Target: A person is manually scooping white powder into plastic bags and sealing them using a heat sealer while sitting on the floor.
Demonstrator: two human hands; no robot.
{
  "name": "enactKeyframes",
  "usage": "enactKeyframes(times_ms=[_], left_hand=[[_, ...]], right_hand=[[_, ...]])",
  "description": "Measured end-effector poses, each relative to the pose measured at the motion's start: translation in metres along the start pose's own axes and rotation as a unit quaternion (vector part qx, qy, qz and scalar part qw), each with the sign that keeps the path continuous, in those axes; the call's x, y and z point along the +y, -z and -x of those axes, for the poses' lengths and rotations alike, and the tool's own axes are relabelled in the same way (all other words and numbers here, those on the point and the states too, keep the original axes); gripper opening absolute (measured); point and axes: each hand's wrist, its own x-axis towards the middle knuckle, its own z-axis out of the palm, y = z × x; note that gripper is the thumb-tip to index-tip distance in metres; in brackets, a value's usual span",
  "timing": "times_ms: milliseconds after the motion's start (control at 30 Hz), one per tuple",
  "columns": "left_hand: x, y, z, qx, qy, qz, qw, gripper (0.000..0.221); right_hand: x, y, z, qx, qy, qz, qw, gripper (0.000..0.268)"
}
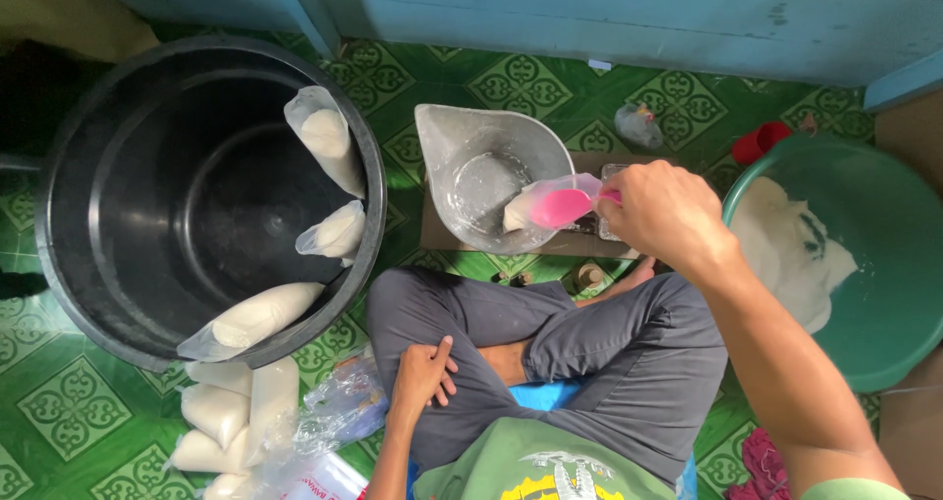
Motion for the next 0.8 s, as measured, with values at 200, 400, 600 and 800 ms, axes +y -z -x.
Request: enactKeyframes(times_ms=[200, 400, 600, 800], left_hand=[[0.002, 0.000, 0.002, 0.004, 0.001, -0.011, 1.000, 0.050], [0.002, -0.002, 0.001, 0.009, 0.007, -0.003, 1.000, 0.050], [0.008, -0.003, 0.005, 0.020, 0.019, -0.012, 1.000, 0.049], [0.007, -0.006, 0.001, 0.033, 0.021, -0.014, 0.999, 0.049]], right_hand=[[0.000, 0.023, 0.015, 0.004, -0.012, 0.000, 1.000, 0.029], [0.009, 0.040, 0.032, 0.029, -0.019, -0.015, 0.999, 0.028], [0.022, 0.058, 0.051, 0.031, -0.038, -0.052, 0.997, 0.029], [0.047, 0.063, 0.072, 0.051, -0.090, -0.135, 0.985, 0.025]])
